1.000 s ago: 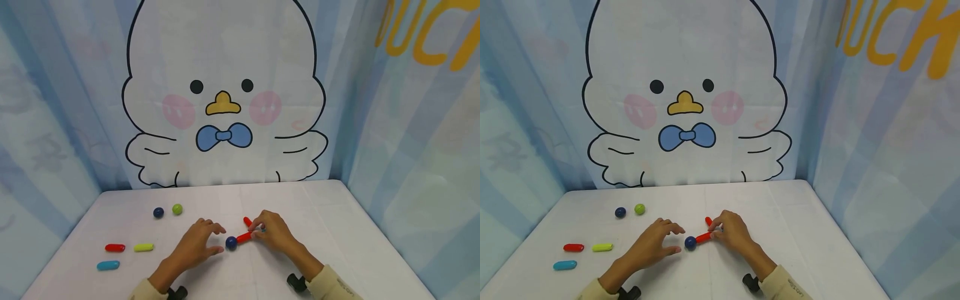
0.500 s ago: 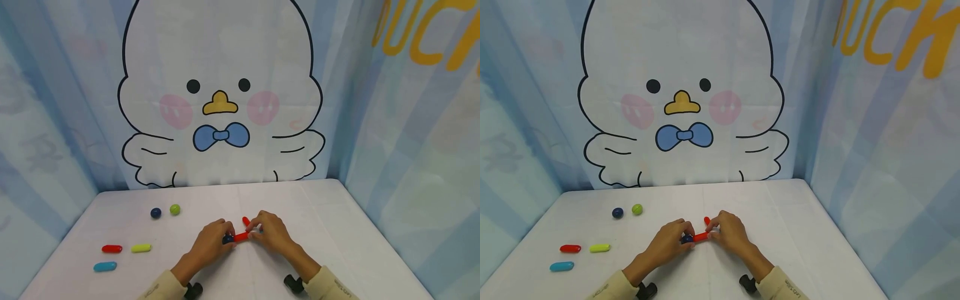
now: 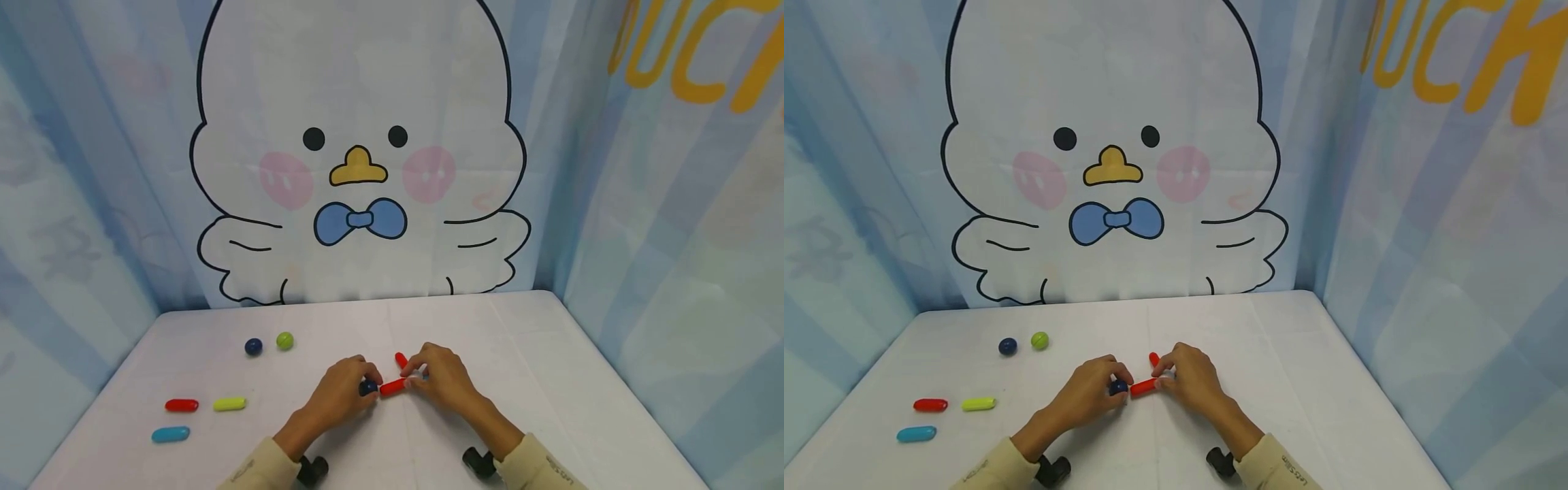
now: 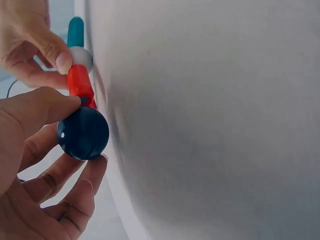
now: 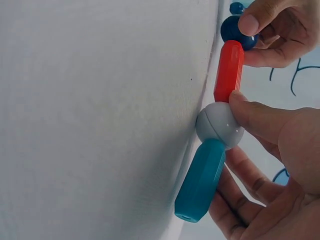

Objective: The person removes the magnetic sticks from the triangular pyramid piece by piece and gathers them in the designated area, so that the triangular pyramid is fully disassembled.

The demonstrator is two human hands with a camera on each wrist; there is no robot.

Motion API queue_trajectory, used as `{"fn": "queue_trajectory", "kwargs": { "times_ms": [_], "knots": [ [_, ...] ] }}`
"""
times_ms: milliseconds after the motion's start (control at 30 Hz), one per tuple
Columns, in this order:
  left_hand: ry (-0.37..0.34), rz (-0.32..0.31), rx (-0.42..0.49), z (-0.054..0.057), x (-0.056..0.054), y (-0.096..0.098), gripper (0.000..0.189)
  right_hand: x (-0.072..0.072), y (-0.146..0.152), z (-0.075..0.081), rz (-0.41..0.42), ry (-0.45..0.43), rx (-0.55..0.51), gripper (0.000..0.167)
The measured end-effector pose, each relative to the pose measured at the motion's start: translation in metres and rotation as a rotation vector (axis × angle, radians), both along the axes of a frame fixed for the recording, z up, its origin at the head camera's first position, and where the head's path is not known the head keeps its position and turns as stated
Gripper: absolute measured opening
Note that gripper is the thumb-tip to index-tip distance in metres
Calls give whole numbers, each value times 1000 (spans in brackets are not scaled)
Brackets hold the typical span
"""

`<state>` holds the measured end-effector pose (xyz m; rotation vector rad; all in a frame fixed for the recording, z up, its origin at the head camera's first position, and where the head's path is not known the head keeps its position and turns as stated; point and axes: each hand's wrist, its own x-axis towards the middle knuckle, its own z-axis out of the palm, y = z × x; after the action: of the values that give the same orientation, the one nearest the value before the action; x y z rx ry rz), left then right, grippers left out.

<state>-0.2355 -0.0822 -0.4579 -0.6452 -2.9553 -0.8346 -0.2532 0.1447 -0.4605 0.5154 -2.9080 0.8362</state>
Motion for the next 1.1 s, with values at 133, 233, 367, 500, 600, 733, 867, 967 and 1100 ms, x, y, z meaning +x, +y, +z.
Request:
{"fn": "queue_trajectory", "kwargs": {
  "times_ms": [133, 233, 367, 500, 600, 733, 867, 967, 1100],
  "knots": [
    [25, 37, 49, 2, -3, -12, 25, 1, 0, 1, 8, 6, -10, 12],
    [59, 90, 75, 4, -9, -23, 28, 1, 1, 1, 15, 9, -16, 12],
    [88, 165, 107, 5, -22, -40, 27, 0, 3, 0, 33, 14, -38, 13],
    [98, 226, 119, 7, -38, -57, 26, 0, 5, -1, 60, 16, -71, 15],
    [88, 263, 111, 8, -50, -68, 27, 0, 6, -1, 66, 4, -88, 18],
    [71, 292, 91, 8, -64, -78, 29, 1, 7, -1, 52, -24, -100, 23],
    [87, 295, 62, 5, -75, -84, 29, 1, 8, 1, 52, -57, -127, 25],
    [99, 297, 37, 2, -81, -86, 28, 0, 10, 3, 56, -84, -147, 24],
    [96, 304, 20, -1, -86, -88, 28, -1, 12, 3, 61, -104, -140, 20]
  ]
}}
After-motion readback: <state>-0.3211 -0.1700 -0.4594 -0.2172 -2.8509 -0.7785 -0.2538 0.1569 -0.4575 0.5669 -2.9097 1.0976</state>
